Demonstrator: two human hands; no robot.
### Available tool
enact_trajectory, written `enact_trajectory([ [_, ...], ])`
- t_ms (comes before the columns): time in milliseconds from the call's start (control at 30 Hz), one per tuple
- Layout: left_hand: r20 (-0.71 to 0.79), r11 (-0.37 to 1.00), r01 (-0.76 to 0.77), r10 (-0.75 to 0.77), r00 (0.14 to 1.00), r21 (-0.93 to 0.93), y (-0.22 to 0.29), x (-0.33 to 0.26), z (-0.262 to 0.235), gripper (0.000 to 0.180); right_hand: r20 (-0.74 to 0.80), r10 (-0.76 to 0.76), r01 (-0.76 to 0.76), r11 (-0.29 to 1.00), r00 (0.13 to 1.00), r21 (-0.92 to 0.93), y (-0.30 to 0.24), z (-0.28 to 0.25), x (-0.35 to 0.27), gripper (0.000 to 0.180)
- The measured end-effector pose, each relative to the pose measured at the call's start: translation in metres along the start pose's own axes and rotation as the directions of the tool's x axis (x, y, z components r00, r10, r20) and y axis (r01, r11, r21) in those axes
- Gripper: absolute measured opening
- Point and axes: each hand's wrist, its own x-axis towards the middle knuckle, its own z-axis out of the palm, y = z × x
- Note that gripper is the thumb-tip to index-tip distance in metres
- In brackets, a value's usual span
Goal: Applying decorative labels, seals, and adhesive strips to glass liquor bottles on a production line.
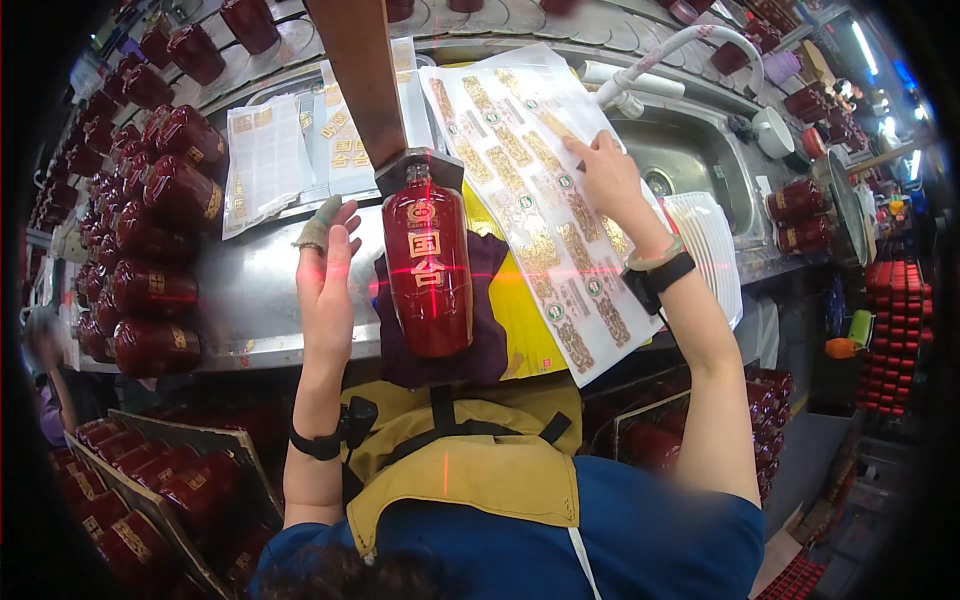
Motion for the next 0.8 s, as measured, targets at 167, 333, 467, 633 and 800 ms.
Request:
enact_trajectory([
  [167,-0.007,1.0,0.012,-0.012,1.0,0.002,-0.003,0.002,-0.003,0.048,0.07,0.223,-0.23,0.967,0.972,0.112,0.079,0.013,0.023,0.022],
  [333,0.008,1.0,0.012,-0.012,1.0,-0.013,-0.001,0.001,0.001,0.047,0.312,0.511,-0.599,0.685,0.801,0.415,0.106,0.035,0.025,0.043],
  [467,0.007,1.0,0.001,-0.001,1.0,-0.023,0.001,0.003,-0.002,0.047,0.152,0.628,-0.551,0.51,0.763,0.661,0.137,0.057,0.015,0.04],
  [633,-0.014,1.0,-0.003,0.003,1.0,-0.018,0.007,-0.003,-0.001,0.047,0.362,0.666,-0.741,0.458,0.652,0.491,0.128,0.046,0.036,0.039],
  [800,0.038,0.998,-0.051,0.053,0.998,-0.045,0.011,-0.005,0.003,0.047,0.111,0.659,-0.594,0.576,0.744,0.562,0.117,0.046,0.042,0.033],
])
